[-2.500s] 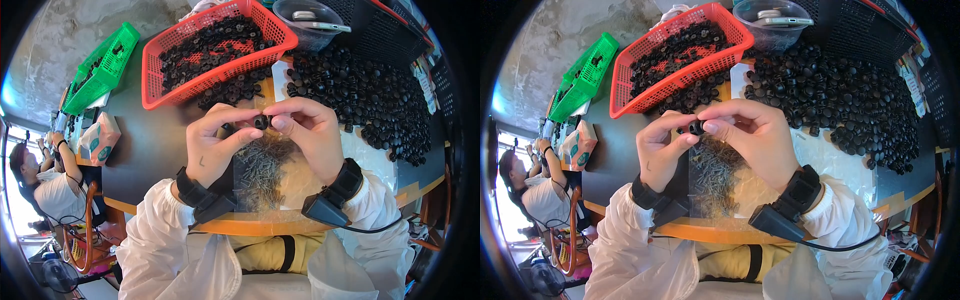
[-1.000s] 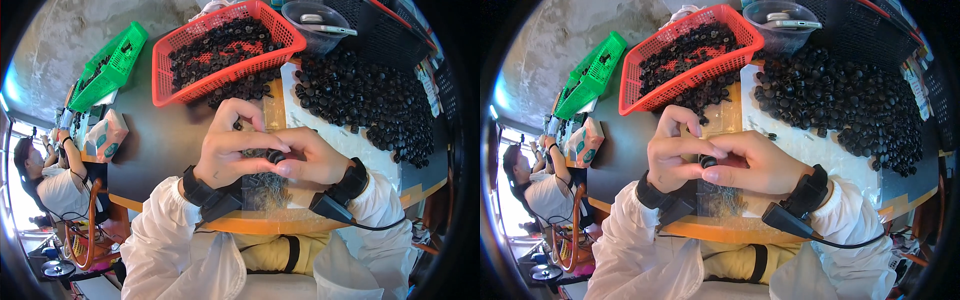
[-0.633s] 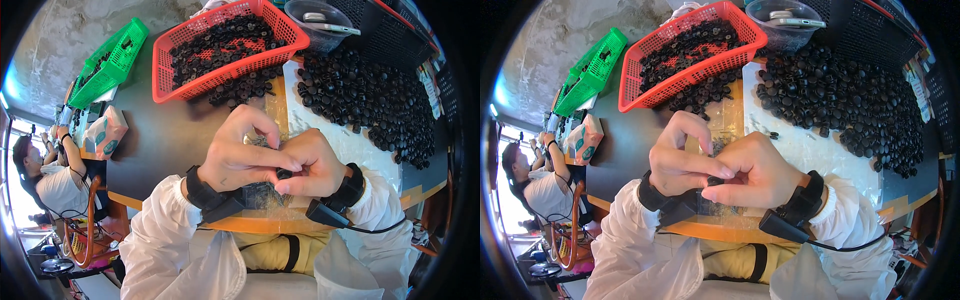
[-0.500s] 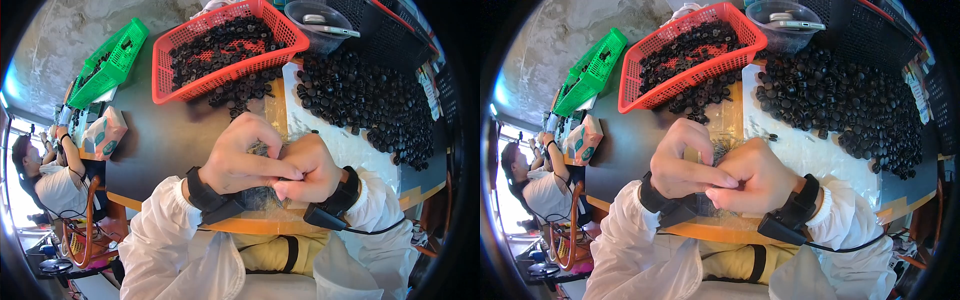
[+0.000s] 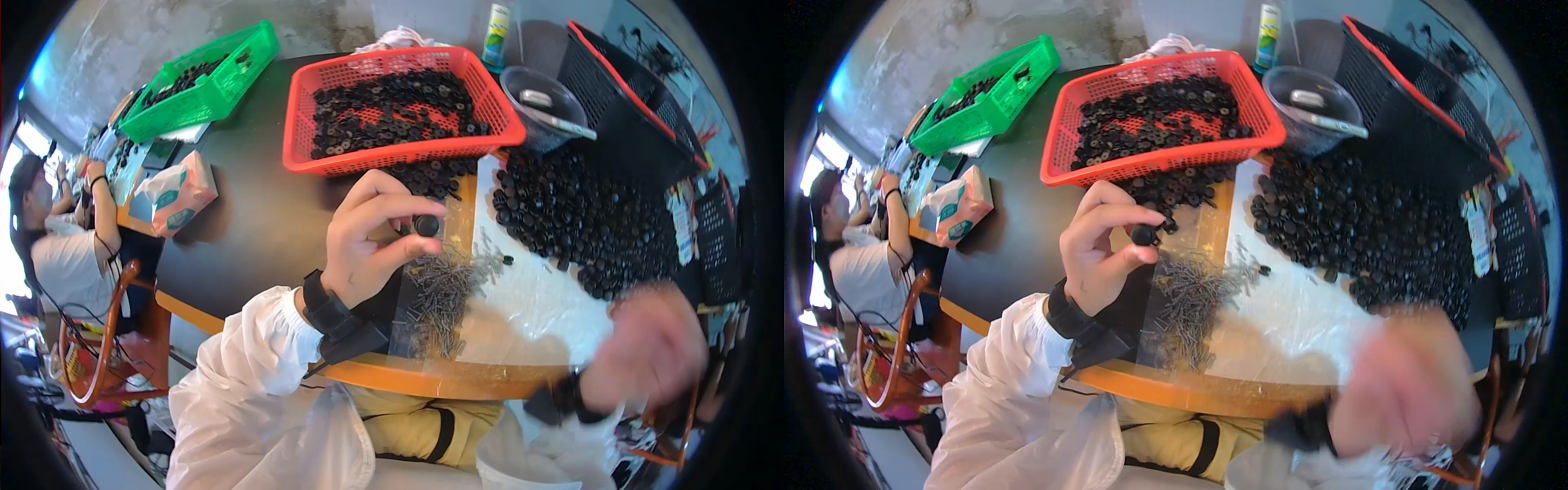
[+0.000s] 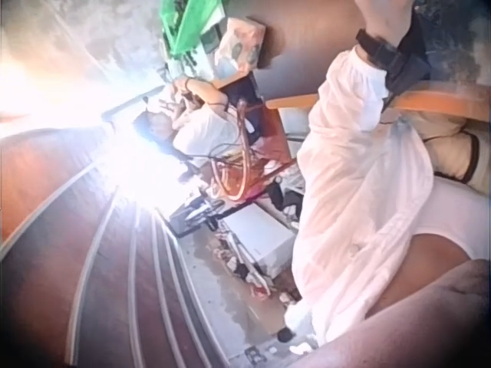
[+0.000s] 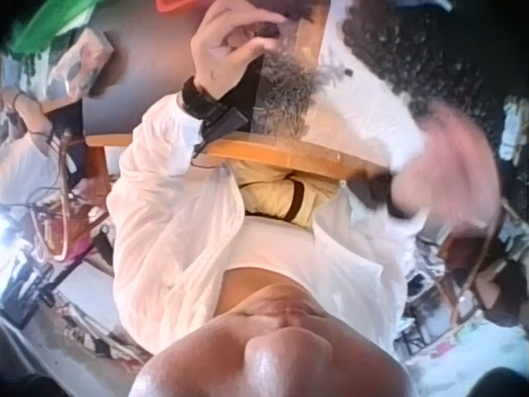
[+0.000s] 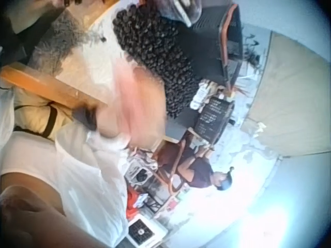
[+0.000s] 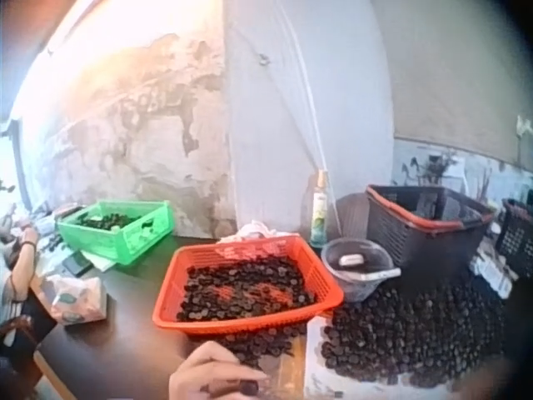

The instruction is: Manually inserting metal pins into small black circular shoe components on a workbench.

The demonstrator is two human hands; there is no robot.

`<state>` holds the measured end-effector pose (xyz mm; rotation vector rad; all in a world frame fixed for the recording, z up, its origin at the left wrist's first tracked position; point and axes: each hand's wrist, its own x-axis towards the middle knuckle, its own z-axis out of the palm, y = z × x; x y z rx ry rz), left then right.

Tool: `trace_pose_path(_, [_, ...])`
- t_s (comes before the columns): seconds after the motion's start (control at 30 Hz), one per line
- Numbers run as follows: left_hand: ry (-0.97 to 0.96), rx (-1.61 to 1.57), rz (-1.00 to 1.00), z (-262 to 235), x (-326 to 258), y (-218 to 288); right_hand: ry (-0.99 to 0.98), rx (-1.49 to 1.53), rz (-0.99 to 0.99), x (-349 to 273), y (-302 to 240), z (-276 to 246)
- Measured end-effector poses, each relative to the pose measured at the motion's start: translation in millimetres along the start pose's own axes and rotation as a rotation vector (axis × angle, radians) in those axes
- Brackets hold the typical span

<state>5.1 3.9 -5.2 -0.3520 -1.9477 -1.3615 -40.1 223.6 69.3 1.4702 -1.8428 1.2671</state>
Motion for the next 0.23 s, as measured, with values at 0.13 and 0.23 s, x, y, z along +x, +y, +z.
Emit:
trace_pose_path(0.13, [0.031,-0.075,-0.055,9.4,4.6,-2.3,0.211,0.249,-0.257,-40.4,-67.8,-43.0])
trace_pose_path(0.23, [-0.019,-0.049,-0.070,2.0,2.0,2.6,0.386,0.423,-0.407,-31.7,-95.2,-50.9])
